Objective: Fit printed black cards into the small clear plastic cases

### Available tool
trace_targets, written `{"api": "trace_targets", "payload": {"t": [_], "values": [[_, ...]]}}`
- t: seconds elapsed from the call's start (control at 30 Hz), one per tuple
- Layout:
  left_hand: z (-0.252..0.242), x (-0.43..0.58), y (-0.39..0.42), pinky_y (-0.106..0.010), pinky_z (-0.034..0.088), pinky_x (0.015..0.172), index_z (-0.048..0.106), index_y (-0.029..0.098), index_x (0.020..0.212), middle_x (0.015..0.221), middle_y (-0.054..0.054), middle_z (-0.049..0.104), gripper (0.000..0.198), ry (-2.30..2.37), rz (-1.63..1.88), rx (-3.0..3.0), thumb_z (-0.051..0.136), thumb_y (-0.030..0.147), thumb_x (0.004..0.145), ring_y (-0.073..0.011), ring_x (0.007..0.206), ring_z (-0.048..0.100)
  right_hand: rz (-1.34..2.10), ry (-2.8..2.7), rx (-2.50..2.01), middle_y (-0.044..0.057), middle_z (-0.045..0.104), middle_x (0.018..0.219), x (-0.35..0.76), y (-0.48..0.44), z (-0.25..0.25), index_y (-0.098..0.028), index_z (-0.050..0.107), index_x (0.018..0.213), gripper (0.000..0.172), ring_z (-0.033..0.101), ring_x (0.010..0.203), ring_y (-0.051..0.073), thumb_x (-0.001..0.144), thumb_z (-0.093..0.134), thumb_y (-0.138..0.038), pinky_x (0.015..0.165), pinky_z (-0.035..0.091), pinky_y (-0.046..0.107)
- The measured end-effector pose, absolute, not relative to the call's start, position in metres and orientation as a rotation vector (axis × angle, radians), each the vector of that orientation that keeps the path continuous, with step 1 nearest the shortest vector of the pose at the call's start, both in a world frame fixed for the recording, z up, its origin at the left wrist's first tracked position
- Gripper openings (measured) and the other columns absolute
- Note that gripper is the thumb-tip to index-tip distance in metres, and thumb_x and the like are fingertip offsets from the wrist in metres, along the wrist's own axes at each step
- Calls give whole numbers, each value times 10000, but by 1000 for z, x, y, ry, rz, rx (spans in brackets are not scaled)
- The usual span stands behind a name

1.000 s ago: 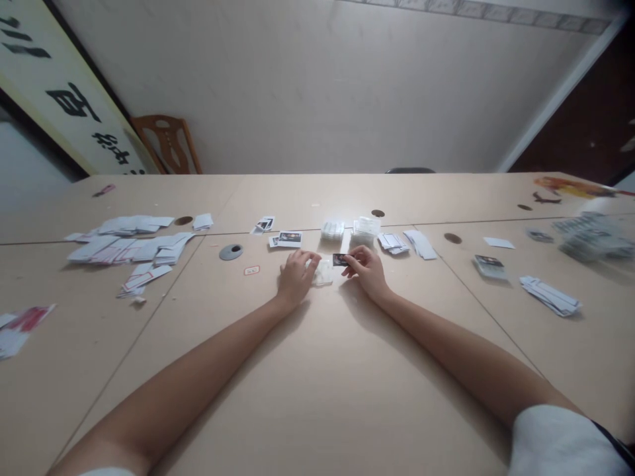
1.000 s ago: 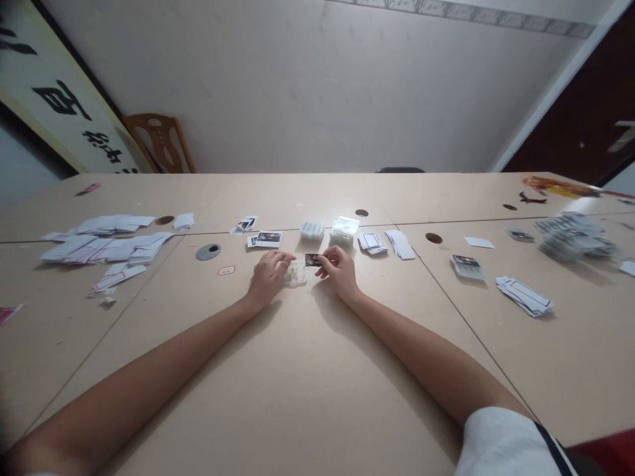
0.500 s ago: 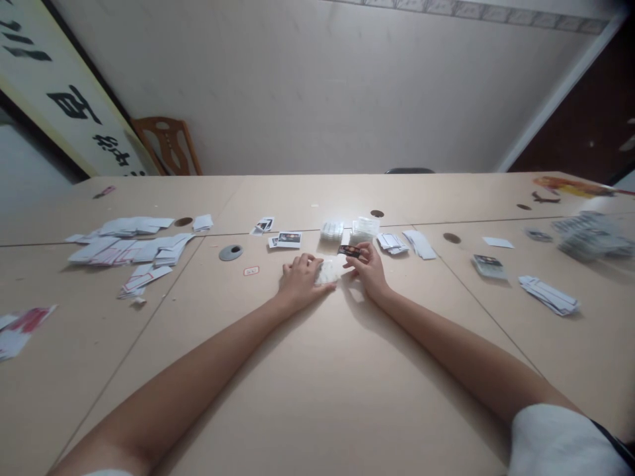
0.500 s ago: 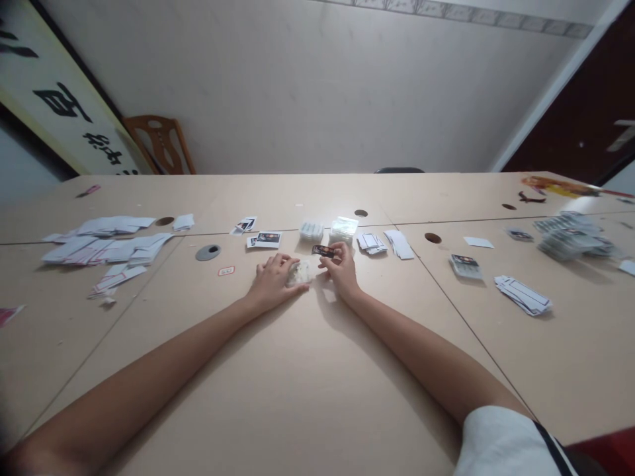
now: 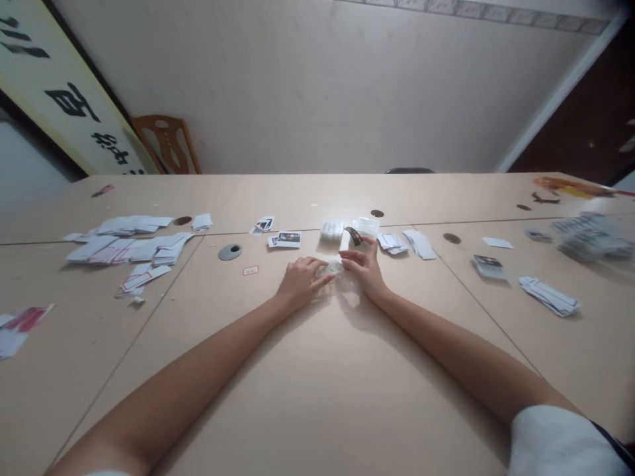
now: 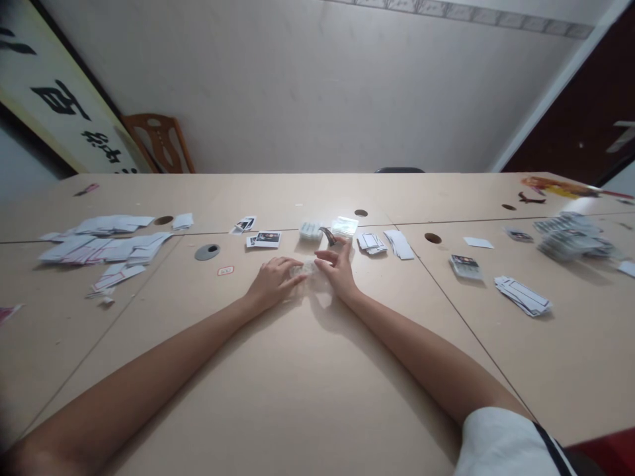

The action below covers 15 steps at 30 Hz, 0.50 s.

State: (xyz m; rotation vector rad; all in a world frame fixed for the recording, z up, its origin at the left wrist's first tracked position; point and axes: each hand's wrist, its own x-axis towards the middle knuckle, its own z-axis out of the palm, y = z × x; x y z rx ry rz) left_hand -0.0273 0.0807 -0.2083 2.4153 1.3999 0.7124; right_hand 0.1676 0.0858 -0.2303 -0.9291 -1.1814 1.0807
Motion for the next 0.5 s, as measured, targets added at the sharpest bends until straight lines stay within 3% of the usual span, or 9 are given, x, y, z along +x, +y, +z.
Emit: {"api": "trace_targets", "payload": {"t": [0.2, 0.37, 0.5], "values": [[-206, -31, 84, -322, 449, 804, 696, 188, 966, 916, -60, 728, 499, 1295, 869, 2283, 363, 559, 997, -228, 880, 653, 1167, -1247, -873, 19, 775, 886, 167, 83, -230, -289, 293, 1285, 724, 733, 842, 215, 761, 785, -375, 780, 576, 379], [-207, -34, 87, -263, 407, 626, 654, 171, 878, 743, -20, 668, 566, 1261, 953, 2159, 343, 633, 977, -175, 670, 604, 1211, -1263, -836, 5, 781, 890, 166, 82, -229, -296, 291, 1281, 779, 735, 802, 194, 719, 827, -356, 761, 585, 347], [-209, -33, 84, -262, 373, 599, 618, 181, 801, 643, 2, 596, 540, 1267, 979, 2112, 373, 633, 967, -168, 612, 554, 1235, -1235, -860, -59, 732, 720, 167, 83, -230, -287, 275, 1304, 795, 710, 631, 175, 728, 811, -398, 621, 599, 307]]}}
